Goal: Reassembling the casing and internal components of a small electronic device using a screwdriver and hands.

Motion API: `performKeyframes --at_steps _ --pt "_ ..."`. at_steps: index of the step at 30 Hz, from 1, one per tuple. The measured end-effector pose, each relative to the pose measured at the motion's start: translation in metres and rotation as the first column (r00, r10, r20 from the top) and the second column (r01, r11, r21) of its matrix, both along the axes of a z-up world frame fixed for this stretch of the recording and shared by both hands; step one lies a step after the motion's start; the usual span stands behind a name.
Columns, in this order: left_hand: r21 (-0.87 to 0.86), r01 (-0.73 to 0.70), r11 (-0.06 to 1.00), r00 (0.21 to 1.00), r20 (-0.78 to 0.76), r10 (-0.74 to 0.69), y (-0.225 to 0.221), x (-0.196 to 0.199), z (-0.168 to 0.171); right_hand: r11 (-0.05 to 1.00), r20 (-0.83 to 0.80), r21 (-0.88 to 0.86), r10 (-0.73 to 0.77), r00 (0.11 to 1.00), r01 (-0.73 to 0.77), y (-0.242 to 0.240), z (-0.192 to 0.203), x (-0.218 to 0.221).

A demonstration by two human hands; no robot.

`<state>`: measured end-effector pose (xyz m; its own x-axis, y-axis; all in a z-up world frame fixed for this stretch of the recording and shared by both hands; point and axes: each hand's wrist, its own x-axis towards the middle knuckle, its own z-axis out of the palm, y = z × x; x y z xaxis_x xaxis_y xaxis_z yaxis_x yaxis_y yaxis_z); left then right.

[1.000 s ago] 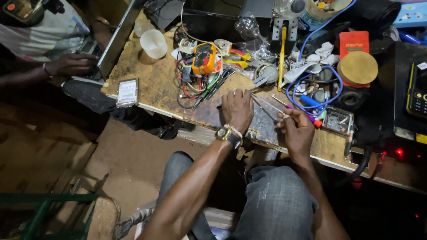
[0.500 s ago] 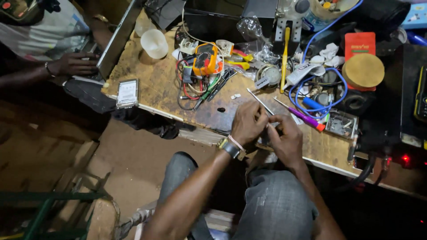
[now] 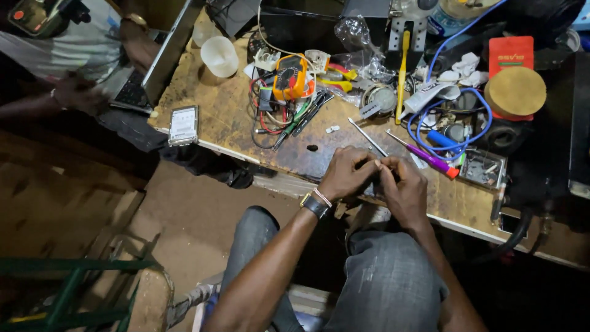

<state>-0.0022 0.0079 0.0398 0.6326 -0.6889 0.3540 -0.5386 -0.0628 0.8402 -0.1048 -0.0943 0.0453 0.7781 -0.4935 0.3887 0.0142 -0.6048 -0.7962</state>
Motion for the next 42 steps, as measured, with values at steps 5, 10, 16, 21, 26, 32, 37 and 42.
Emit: performKeyframes --at_steps 5,10,16,21,26,32,37,42 --pt "-0.125 -0.089 0.988 0.993 -0.092 0.077 0.015 -0.006 -0.015 0.999 -0.009 0.040 -0.004 1.000 0.004 -0.004 -0.008 -0.002" --pt "-0.232 -0.480 0.846 0.842 -0.394 0.370 0.046 0.008 -0.004 1.000 -0.025 0.028 -0.006 1.000 0.006 -0.005 -0.012 -0.002" --pt "0.040 -0.829 0.558 0.553 0.210 0.806 0.086 0.128 -0.017 0.999 -0.021 0.046 0.010 1.000 -0.009 -0.005 -0.012 -0.001" --pt "0.396 -0.669 0.629 0.742 0.305 0.597 0.088 0.147 0.002 0.999 -0.039 0.037 0.001 0.999 0.000 -0.007 -0.012 0.000" --pt "0.507 -0.717 0.478 0.615 0.137 0.777 0.085 0.140 0.008 1.000 -0.036 0.030 0.005 0.999 -0.004 -0.008 -0.011 -0.002" --pt "0.189 -0.866 0.463 0.483 0.076 0.872 0.109 0.131 -0.017 0.998 -0.036 0.057 0.014 0.999 -0.012 -0.007 -0.008 0.000" --pt "0.094 -0.806 0.585 0.591 0.087 0.802 0.115 0.132 -0.038 0.997 -0.024 0.065 0.030 0.999 -0.028 -0.006 -0.009 -0.001" --pt "0.146 -0.826 0.544 0.562 0.141 0.815 0.114 0.134 -0.039 0.999 -0.040 0.045 0.025 0.999 -0.023 -0.007 -0.008 -0.003"
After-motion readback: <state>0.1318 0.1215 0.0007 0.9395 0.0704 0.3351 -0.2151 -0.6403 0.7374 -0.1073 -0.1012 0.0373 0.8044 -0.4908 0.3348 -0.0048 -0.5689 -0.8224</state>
